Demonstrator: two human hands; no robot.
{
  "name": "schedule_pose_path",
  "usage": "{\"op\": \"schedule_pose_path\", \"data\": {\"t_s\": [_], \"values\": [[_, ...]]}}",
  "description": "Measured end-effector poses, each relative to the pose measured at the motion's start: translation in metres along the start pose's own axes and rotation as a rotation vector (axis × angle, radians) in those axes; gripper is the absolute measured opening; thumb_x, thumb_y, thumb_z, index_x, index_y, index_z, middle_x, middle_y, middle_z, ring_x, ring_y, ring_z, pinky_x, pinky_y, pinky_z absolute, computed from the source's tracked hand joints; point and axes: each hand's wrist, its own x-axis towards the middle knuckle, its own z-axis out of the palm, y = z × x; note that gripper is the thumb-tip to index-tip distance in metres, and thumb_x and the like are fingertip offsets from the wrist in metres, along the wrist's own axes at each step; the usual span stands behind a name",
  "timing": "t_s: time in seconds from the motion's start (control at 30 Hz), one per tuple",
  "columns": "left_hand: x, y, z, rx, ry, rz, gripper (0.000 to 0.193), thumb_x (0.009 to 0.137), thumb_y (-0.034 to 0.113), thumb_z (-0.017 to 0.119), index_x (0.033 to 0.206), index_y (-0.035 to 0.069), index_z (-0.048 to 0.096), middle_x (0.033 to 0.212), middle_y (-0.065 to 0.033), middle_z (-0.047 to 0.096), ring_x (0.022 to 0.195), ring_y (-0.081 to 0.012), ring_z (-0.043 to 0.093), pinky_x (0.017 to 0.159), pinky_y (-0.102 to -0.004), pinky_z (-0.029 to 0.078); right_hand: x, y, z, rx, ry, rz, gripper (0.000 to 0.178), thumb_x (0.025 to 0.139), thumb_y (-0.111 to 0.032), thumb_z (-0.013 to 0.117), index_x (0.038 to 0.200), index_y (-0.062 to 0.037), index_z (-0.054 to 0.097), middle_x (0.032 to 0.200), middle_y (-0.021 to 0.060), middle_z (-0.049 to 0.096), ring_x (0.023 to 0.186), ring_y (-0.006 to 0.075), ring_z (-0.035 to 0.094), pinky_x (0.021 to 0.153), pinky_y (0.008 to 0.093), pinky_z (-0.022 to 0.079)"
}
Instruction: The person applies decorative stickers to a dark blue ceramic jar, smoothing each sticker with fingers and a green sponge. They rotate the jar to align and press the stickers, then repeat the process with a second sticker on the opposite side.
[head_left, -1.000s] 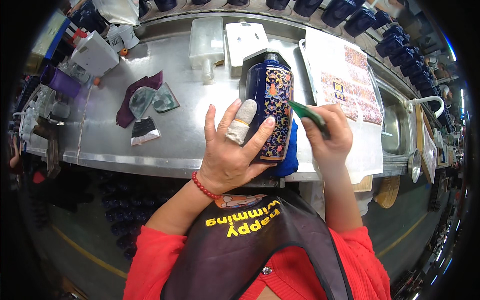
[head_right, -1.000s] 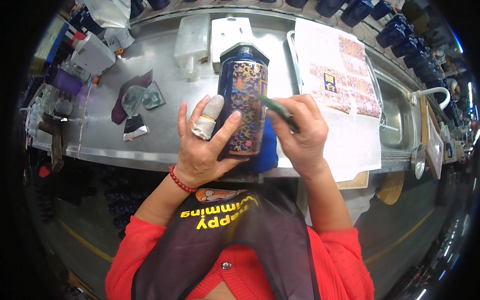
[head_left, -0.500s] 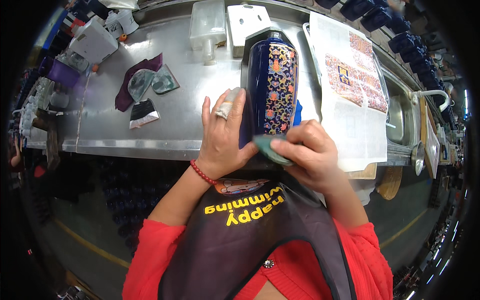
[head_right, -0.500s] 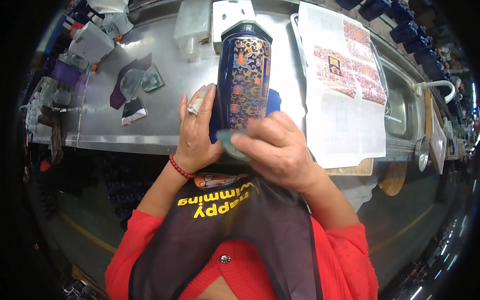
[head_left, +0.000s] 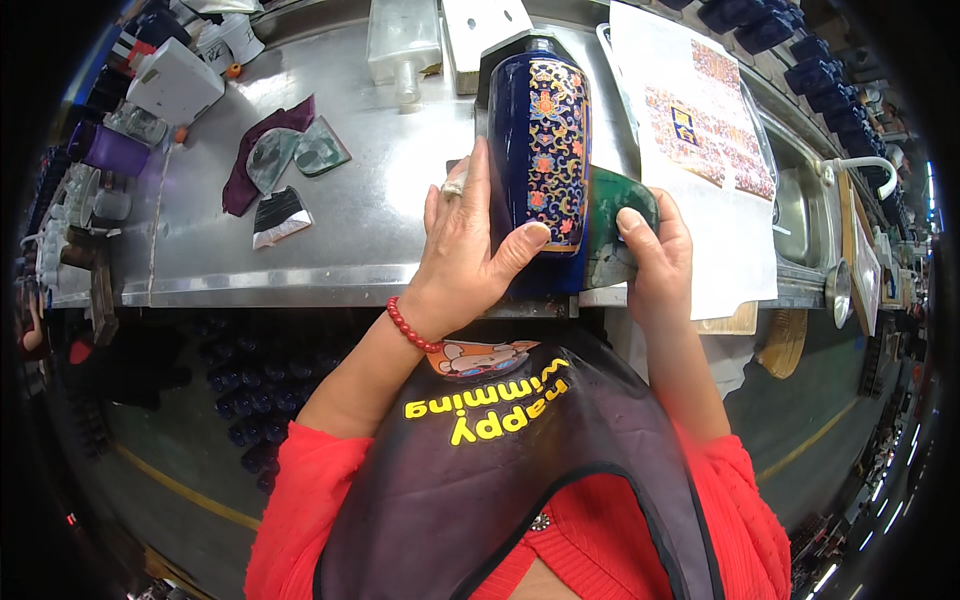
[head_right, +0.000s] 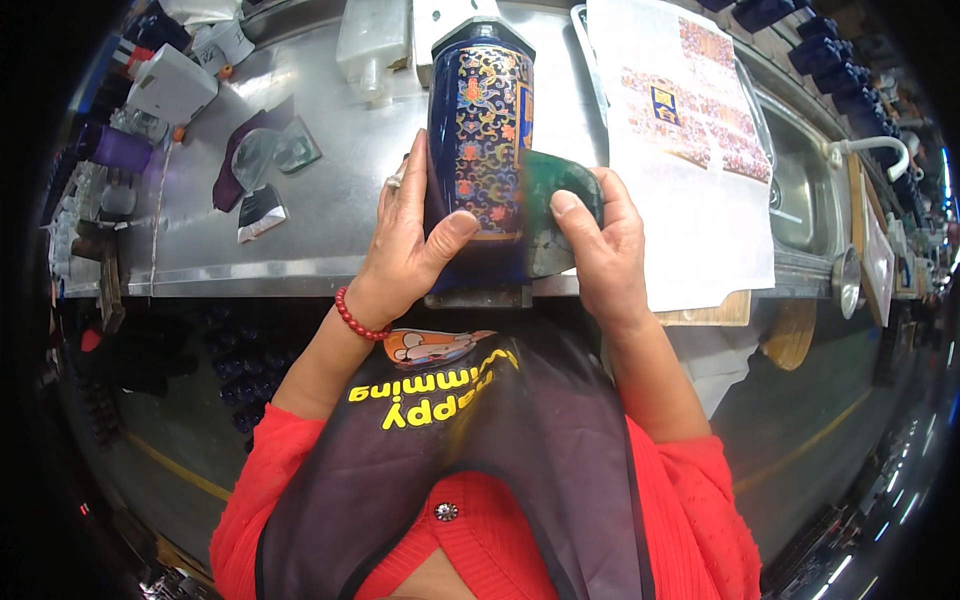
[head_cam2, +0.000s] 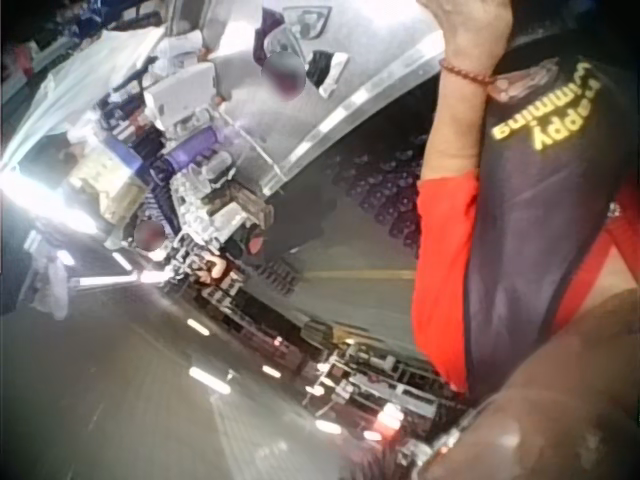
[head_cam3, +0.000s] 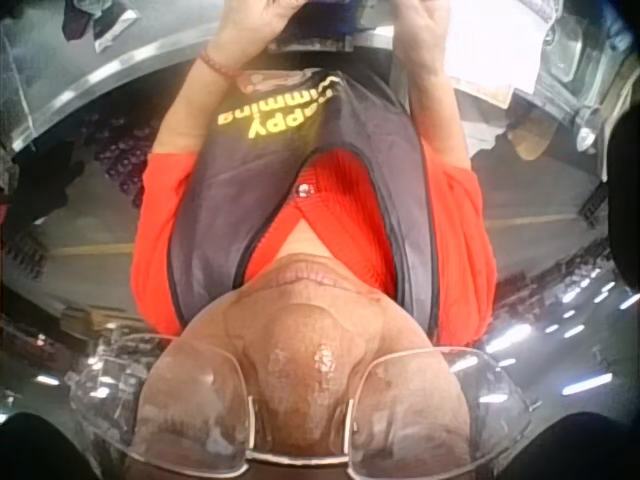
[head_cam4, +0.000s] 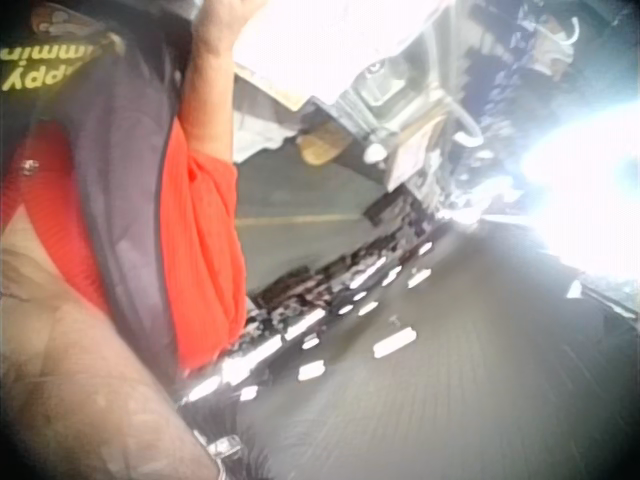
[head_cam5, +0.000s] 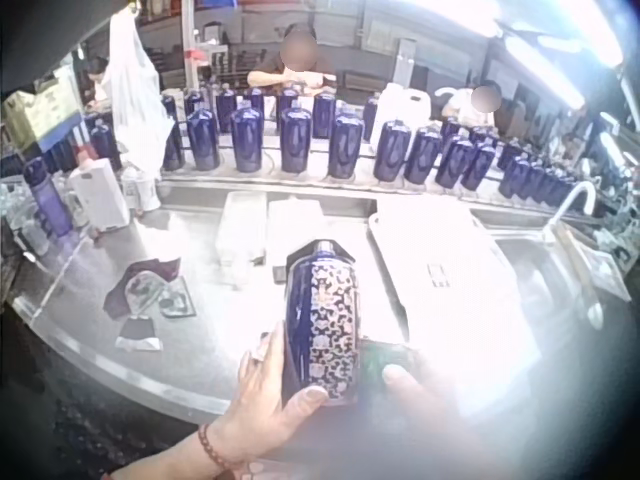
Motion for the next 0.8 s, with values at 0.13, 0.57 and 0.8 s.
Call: {"op": "schedule_pose_path", "data": {"t_s": [0.13,0.57,0.8], "values": [[0.000,-0.002,-0.003,-0.060,-0.044,0.000,0.104,0.098,0.061,0.055,0.157,-0.013,0.013,0.153,-0.0325,0.037,0.145,-0.0433,0.032,0.119,-0.0585,0.012,0.001,-0.004,0.005,-0.052,-0.032,-0.005,0.018,0.101,-0.011,0.060,0.116,-0.0011,0.057,0.101,0.0007,0.064,0.091,0.0048,0.055,0.081,0.0212,0.047],[-0.007,-0.009,-0.008,0.050,-0.062,0.118,0.118,0.089,0.066,0.064,0.158,-0.011,0.008,0.155,-0.0337,0.032,0.148,-0.0464,0.026,0.120,-0.0586,0.011,0.021,-0.037,0.044,-0.678,-0.059,-0.298,0.041,0.096,-0.011,0.058,0.135,0.0025,0.054,0.095,0.0215,0.071,0.083,0.0295,0.071,0.079,0.0382,0.054],[-0.014,-0.004,-0.008,0.146,-0.071,0.084,0.122,0.079,0.046,0.082,0.161,-0.005,0.008,0.159,-0.0305,0.028,0.151,-0.0449,0.024,0.122,-0.0604,0.011,0.026,-0.048,0.066,-0.939,-0.145,-0.207,0.048,0.096,-0.010,0.057,0.142,0.0011,0.051,0.103,0.0208,0.069,0.091,0.0247,0.067,0.084,0.0342,0.053]]}}
